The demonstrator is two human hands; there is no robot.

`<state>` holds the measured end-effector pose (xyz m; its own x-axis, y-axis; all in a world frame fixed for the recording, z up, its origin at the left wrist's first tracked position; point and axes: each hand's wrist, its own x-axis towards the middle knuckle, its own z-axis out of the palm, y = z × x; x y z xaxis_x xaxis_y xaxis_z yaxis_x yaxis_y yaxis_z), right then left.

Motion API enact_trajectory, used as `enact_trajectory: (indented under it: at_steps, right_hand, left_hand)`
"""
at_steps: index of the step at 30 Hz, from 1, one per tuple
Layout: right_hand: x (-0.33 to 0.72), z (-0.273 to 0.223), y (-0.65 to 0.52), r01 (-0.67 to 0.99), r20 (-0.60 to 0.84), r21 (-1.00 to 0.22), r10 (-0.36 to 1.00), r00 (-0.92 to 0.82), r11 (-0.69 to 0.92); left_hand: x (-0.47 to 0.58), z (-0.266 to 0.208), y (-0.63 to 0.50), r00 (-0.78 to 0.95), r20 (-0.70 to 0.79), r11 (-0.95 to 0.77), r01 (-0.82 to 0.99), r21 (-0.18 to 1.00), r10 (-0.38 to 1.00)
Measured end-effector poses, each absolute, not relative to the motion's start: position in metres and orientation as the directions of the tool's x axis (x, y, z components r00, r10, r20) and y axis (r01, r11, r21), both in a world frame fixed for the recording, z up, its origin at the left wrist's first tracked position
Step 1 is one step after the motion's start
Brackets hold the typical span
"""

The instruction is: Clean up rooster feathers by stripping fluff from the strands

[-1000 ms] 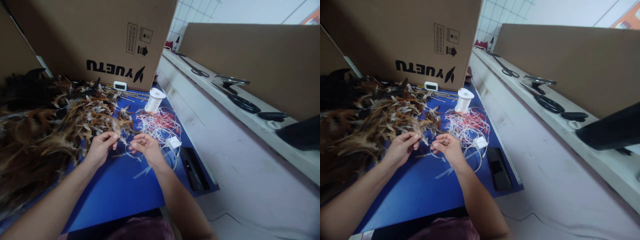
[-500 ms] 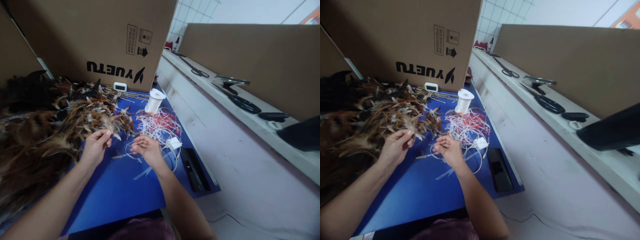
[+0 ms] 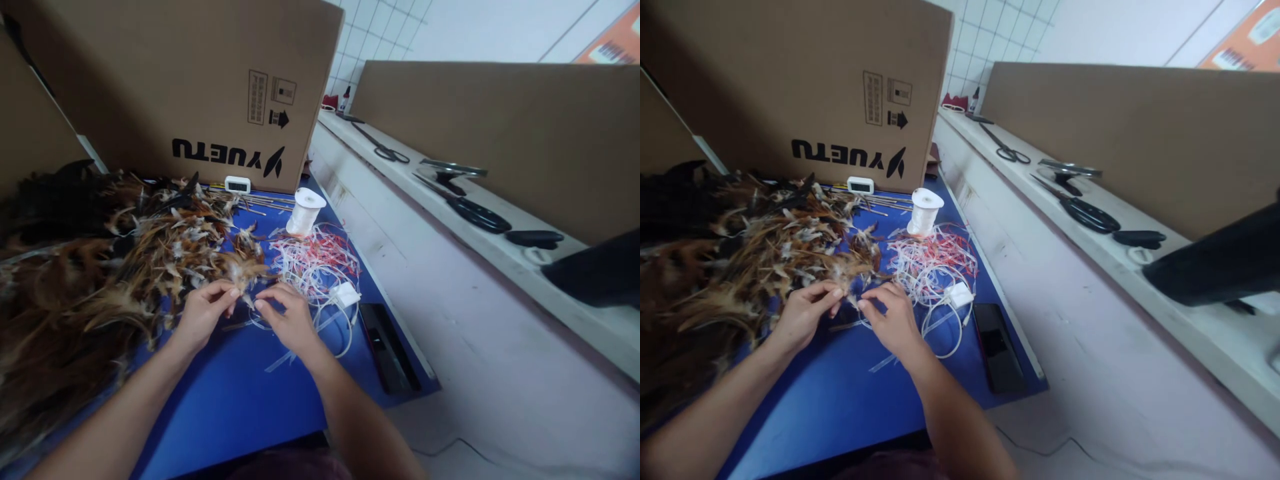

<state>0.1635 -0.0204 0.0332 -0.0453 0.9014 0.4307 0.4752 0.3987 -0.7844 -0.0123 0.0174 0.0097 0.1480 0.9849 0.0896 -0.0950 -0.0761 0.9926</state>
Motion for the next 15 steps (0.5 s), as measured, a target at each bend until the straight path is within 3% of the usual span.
enact_trajectory:
  at_steps: [8, 12, 15]
  right_hand:
    - [0.161, 0.026, -0.021, 0.473, 0.283, -0.828, 0.953, -0.108, 0.300]
    - [0.165, 0.022, -0.018, 0.428, 0.253, -0.869, 0.966, -0.044, 0.247]
    - [0.169, 0.021, -0.013, 0.288, 0.163, -0.946, 0.986, 0.029, 0.148]
  left_hand:
    - [-0.009, 0.009, 0.013, 0.255, 0.110, -0.116, 0.010, 0.993, 0.961]
    - [-0.009, 0.010, 0.014, 0.288, 0.033, -0.022, -0.041, 0.999, 0.957]
    - [-0.008, 0.010, 0.014, 0.299, -0.040, 0.076, -0.111, 0.991, 0.953]
